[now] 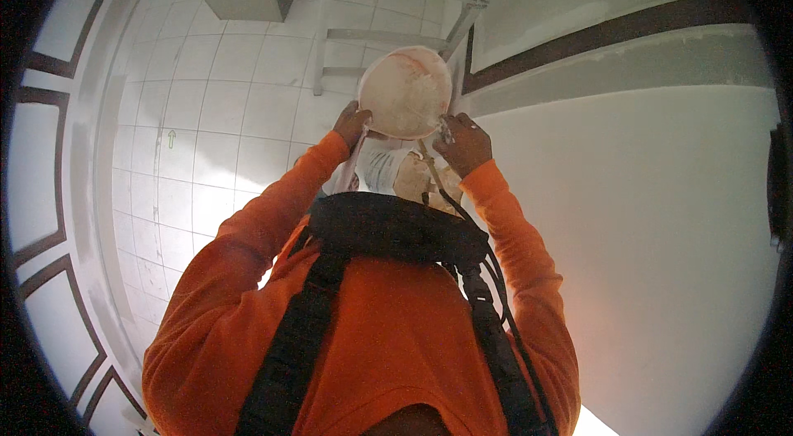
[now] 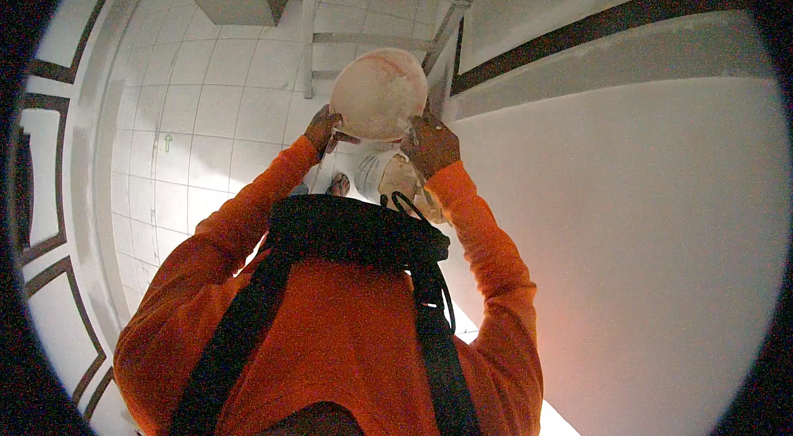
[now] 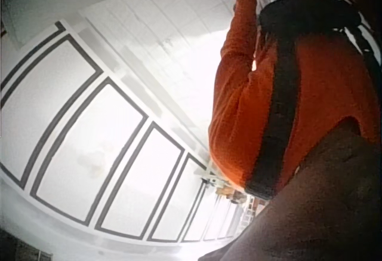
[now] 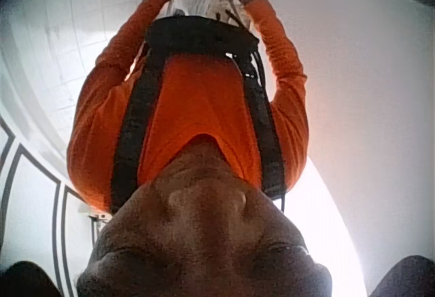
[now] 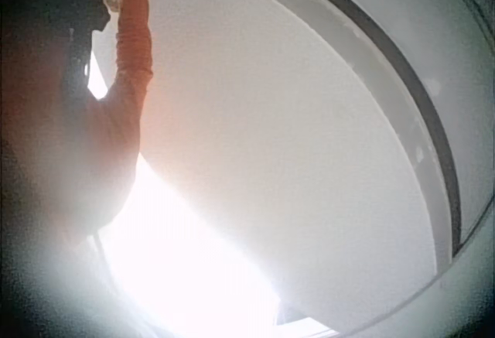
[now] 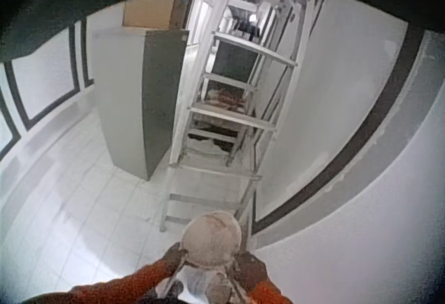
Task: The person mixes plaster in a bowl using a putty knife and then applies it to a wall while standing on a ladder.
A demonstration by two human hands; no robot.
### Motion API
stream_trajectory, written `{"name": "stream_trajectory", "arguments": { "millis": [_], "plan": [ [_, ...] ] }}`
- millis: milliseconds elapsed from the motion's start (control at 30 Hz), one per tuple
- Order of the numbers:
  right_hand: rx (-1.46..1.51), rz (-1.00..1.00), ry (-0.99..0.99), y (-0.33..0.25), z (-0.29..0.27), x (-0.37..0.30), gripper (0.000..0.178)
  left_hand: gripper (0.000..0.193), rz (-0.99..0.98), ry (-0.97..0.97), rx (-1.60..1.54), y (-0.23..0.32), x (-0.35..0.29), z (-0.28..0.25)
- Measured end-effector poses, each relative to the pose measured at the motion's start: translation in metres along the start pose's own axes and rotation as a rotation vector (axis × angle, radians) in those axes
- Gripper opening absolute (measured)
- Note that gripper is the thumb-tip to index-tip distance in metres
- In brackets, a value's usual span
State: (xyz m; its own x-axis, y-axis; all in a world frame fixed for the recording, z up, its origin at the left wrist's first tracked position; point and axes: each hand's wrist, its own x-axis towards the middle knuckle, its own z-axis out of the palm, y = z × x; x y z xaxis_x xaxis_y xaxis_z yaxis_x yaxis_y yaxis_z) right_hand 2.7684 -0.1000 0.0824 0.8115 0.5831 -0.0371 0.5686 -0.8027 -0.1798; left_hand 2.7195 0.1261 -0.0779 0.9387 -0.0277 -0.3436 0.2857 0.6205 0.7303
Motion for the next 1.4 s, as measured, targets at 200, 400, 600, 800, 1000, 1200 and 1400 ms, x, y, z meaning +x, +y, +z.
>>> {"name": "stream_trajectory", "arguments": {
  "millis": [200,400,600,800,1000,1200,1400],
  "plan": [
    [0.189,0.014,0.024,-0.007,-0.013,-0.006,0.049,0.048,-0.047,0.072,-0.036,0.025,-0.018,0.017],
    [0.202,-0.017,0.004,0.003,-0.005,-0.002,0.046,0.046,-0.063,0.08,-0.036,0.026,-0.013,0.013],
    [0.096,0.062,0.001,0.019,-0.031,0.021,0.041,0.045,-0.059,0.019,-0.027,0.033,-0.018,0.021],
    [0.432,0.048,0.008,0.001,-0.018,0.013,0.044,0.046,-0.096,0.047,-0.011,0.039,-0.02,0.021],
    [0.161,0.079,-0.226,0.015,-0.03,0.022,0.05,0.05,-0.067,0.102,0.008,0.042,-0.023,0.026],
    [-0.034,-0.017,0.024,0.033,-0.024,0.033,0.051,0.055,-0.015,-0.013,-0.092,0.03,-0.016,0.017],
    [-0.078,-0.06,0.111,0.032,-0.001,0.032,0.054,0.085,-0.036,0.005,-0.077,0.021,-0.007,0.011]
  ]
}}
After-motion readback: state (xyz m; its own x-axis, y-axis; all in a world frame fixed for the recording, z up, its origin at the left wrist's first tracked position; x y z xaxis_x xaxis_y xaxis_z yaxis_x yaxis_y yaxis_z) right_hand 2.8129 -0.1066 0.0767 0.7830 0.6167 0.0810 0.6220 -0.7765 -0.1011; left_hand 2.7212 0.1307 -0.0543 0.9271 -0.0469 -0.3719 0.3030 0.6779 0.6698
